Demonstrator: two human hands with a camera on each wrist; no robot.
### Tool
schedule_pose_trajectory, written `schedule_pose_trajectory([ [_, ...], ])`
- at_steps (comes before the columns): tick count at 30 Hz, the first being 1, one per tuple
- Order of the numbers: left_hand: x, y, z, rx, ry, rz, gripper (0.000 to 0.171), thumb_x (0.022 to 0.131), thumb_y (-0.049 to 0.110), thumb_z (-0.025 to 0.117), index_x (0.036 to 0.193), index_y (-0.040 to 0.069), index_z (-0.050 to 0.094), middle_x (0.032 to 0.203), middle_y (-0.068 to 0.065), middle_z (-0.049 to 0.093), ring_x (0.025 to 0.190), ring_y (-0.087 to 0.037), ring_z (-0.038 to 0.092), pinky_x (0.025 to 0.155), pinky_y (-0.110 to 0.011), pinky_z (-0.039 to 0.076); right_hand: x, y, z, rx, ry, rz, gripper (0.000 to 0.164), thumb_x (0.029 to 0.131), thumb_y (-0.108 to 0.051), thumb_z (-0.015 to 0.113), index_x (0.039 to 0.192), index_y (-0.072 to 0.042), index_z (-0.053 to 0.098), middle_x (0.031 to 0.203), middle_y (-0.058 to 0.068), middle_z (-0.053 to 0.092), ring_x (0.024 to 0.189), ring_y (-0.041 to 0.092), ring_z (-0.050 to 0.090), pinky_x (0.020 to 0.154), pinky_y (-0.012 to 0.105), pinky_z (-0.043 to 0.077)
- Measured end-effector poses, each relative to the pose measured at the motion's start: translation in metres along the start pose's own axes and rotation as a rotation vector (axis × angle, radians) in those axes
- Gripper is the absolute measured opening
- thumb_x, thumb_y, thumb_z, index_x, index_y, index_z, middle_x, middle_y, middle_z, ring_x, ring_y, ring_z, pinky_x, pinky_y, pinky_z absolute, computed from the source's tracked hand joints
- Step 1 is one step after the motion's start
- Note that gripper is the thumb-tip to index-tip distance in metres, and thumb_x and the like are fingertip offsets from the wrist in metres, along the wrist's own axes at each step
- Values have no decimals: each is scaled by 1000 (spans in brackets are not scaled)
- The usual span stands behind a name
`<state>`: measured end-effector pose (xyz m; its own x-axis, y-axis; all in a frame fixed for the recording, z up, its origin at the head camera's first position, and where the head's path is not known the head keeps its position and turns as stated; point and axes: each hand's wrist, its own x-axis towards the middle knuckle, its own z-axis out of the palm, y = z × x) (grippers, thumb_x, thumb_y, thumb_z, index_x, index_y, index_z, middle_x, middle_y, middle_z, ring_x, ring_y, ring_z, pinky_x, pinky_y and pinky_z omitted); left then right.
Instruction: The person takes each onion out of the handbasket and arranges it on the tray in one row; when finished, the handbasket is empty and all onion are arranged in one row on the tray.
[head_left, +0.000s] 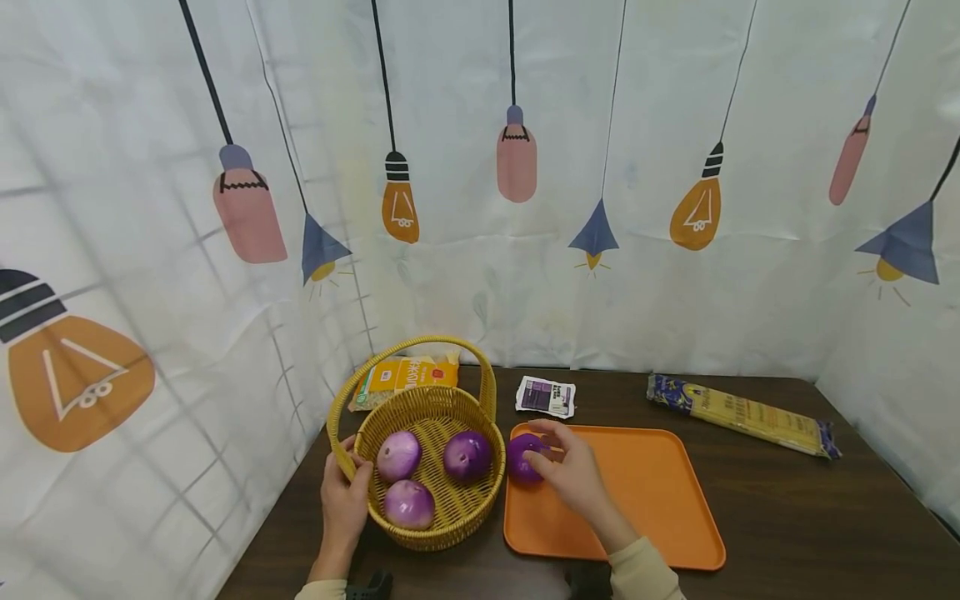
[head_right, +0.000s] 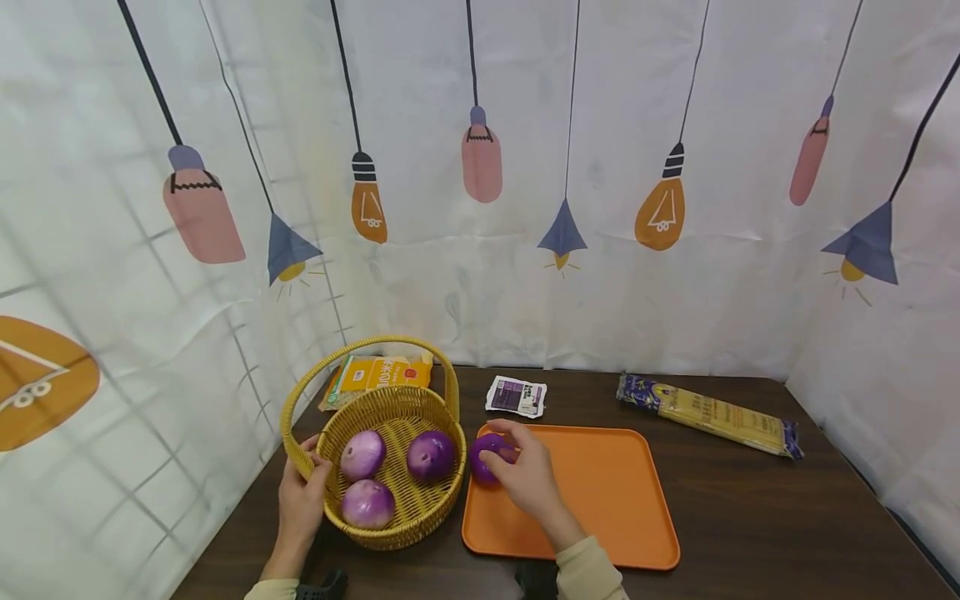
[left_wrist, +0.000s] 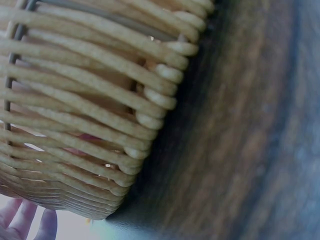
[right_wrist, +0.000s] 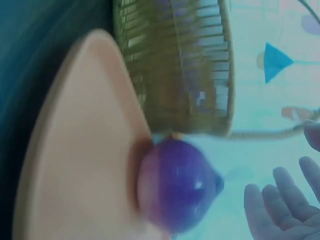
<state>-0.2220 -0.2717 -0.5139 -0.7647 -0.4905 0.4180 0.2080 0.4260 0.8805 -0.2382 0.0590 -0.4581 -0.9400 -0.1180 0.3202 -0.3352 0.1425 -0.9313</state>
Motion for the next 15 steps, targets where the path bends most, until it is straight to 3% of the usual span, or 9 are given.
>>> schedule_pose_trajectory([
  [4,1,1,0,-10,-8,1,22,89,0,61,111,-4,56,124,-13,55,99,-17,50,78,-10,37,-5,-9,12,73,-72,-38,37,83,-1,74,118,-4,64,110,20,66,103,40,62,84,33,54],
  [11,-1,3,-1,-6,-2,17,30,90,1,62,119,-3,56,112,-15,56,90,-12,49,75,-10,38,-13,-12,39,128,-189,-29,40,85,-9,74,122,0,61,117,24,60,103,40,61,81,26,54],
  [15,-5,24,-5,-10,-3,20,32,89,-2,62,120,-8,55,112,-20,57,90,-12,50,75,-9,37,-12,-10,57,160,-261,-46,43,85,-9,74,124,4,59,121,25,59,111,43,56,87,30,53],
])
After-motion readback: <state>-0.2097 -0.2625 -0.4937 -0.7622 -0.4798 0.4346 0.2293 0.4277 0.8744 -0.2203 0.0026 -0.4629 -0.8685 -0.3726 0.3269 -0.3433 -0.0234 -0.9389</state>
